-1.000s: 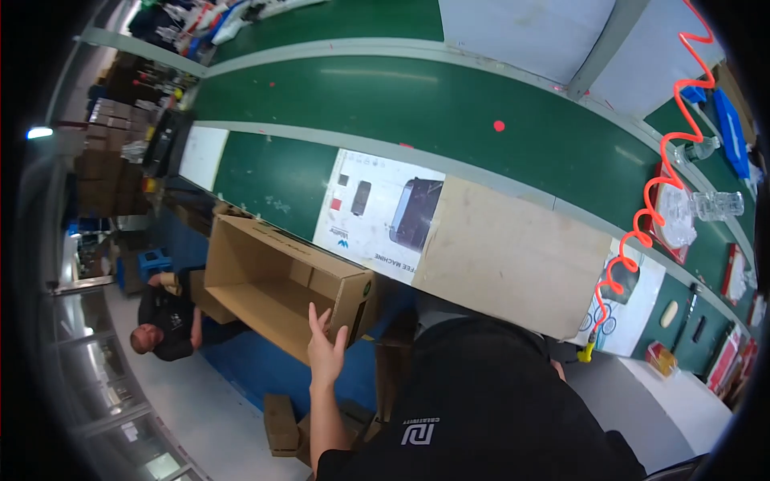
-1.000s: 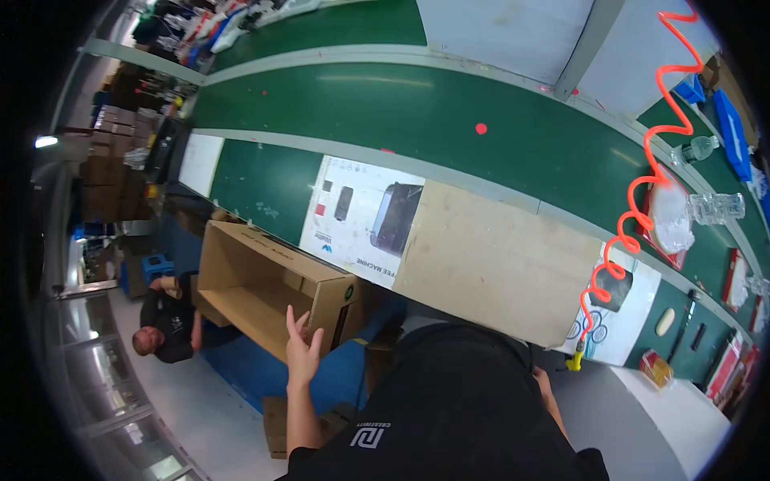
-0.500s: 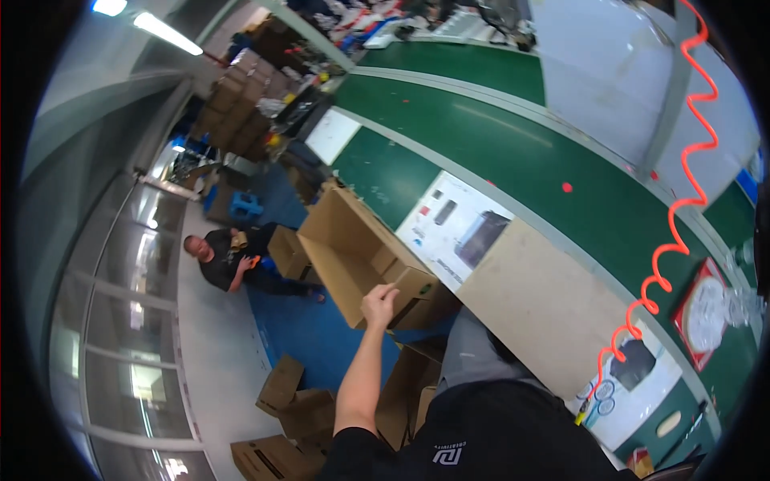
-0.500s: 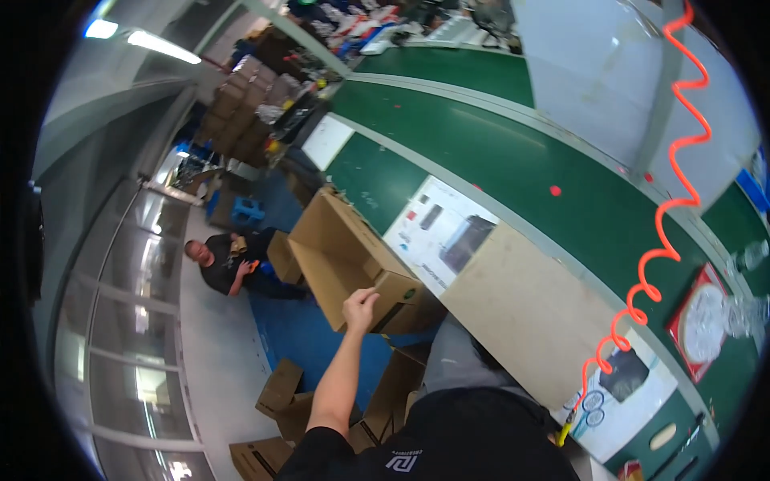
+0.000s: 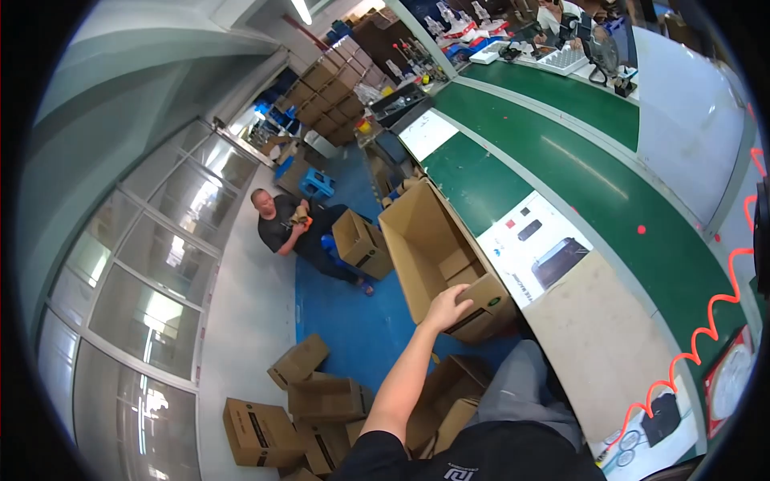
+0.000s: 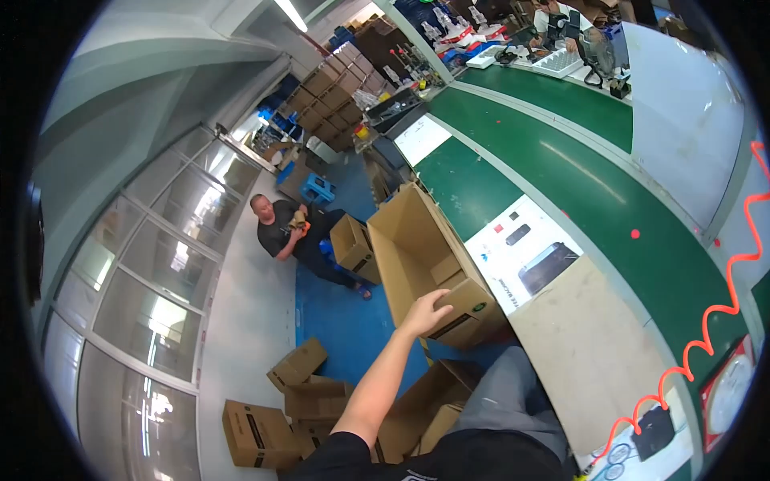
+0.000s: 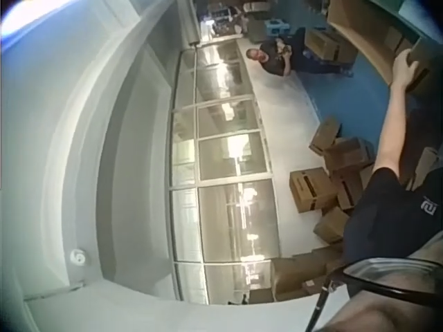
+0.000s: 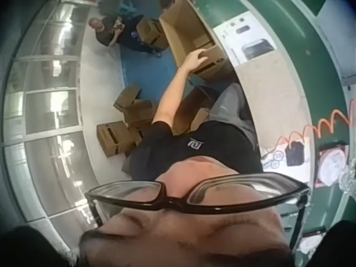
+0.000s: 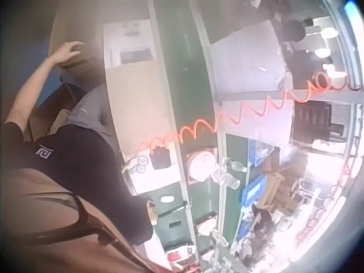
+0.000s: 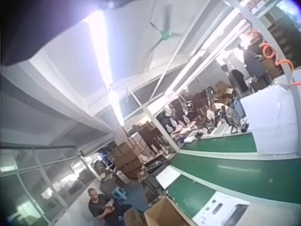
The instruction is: Cleaning glass light fixtures with an air gun and packing them into cardboard boxes.
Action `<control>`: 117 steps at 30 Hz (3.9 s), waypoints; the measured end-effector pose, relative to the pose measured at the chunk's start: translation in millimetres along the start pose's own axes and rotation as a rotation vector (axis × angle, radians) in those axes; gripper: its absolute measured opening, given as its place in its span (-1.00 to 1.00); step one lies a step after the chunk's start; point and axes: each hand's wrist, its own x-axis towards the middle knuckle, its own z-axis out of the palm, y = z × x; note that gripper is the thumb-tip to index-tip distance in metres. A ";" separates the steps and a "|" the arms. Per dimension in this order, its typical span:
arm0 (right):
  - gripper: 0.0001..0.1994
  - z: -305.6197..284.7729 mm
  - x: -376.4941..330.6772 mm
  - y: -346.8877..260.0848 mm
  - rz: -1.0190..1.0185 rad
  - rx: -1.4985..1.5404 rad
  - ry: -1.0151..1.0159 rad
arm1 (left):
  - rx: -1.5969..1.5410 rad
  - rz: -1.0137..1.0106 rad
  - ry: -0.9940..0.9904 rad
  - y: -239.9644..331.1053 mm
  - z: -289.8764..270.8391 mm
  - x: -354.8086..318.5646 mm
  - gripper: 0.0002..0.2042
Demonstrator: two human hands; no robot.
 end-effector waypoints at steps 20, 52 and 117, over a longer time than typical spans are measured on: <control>-0.72 -10.3 -37.9 -79.0 0.176 -0.426 -0.121 | 0.032 0.150 -0.174 -44.2 1.5 14.7 -0.63; -0.69 -53.4 -67.8 -170.2 -0.087 -0.003 0.779 | 0.301 0.106 0.020 -67.7 -12.6 0.0 -0.60; -0.76 100.2 -184.1 -212.1 0.394 -0.122 1.462 | -0.417 0.876 -0.848 74.7 90.8 -117.6 -0.66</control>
